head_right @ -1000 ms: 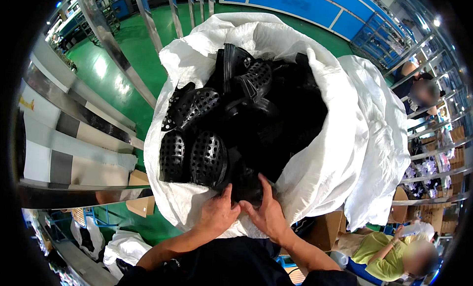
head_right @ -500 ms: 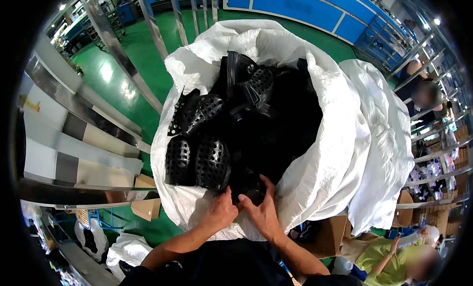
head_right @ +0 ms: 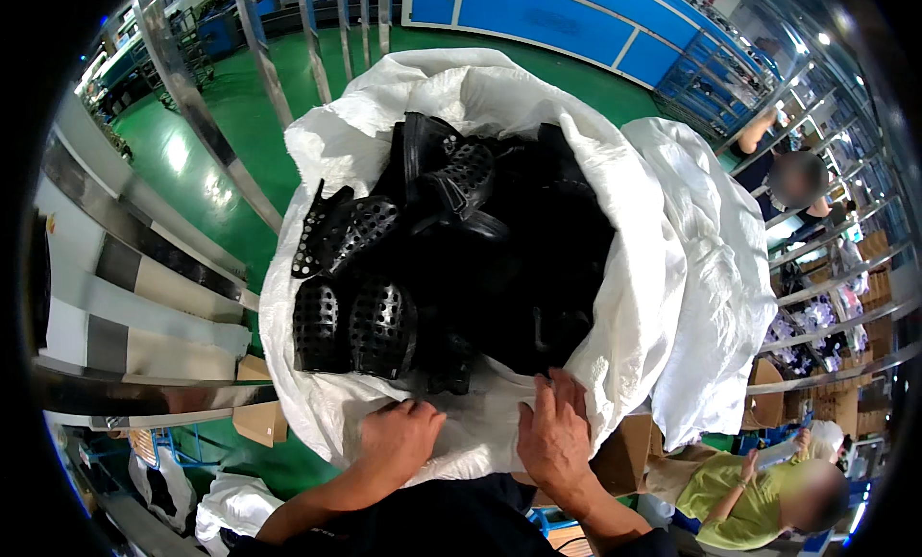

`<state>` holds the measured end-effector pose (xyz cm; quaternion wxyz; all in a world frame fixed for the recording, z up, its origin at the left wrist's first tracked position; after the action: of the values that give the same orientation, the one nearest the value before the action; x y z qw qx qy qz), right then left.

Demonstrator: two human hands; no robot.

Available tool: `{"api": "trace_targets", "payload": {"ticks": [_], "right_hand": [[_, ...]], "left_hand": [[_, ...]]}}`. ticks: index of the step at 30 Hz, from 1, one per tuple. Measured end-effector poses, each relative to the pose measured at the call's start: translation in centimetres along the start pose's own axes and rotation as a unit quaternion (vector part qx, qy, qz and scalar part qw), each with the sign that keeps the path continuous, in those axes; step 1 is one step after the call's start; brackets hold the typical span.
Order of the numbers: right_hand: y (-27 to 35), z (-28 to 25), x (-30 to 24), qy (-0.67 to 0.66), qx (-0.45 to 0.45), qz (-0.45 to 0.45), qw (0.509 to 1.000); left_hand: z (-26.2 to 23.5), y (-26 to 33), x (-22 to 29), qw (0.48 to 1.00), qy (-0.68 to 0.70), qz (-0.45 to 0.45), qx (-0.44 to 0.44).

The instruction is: The person organizes perforated plastic shoe parts by hand, turning and arranging them inside a large white sack.

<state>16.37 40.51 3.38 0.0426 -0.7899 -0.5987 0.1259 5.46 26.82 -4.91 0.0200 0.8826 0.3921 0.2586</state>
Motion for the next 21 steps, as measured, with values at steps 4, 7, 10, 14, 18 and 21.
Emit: {"api": "trace_targets", "payload": {"ticks": [4,7,10,14,18,21], "right_hand": [[3.8,0.8,3.9,-0.101,-0.054,0.078,0.99],[3.2,-0.4,6.1,-0.23,-0.057,0.23,0.944],[-2.4,-4.3,3.2,-0.2,0.114,0.053,0.972],[-5.9,-1.3,5.5,0.003,0.017,0.049,0.999],[-4.0,-2.0,9.5,-0.118,0.026,0.144,0.982],[-4.0,-5.2,9.6,-0.073,0.148,0.076,0.983]], "left_hand": [[-2.4,1.7,7.0,0.967,0.133,0.219,-0.002],[0.2,2.8,10.6,0.941,0.123,0.28,-0.142],[4.0,5.6,11.5,0.872,-0.018,0.339,-0.353],[4.9,5.6,11.2,0.875,-0.057,0.323,-0.356],[3.1,3.0,9.7,0.901,0.154,0.216,-0.343],[0.7,0.0,8.9,0.908,0.246,0.148,-0.304]]}}
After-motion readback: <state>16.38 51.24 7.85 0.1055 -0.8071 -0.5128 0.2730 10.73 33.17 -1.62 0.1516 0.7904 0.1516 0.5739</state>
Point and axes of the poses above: each hand's wrist, its own y-axis away from the middle knuckle, its own z-axis out of the palm, x = y × z, the point moved 10 cm from there along -y, towards the middle knuckle, and after that the axes turned 15 degrees about -z, right-handed, at the moved point
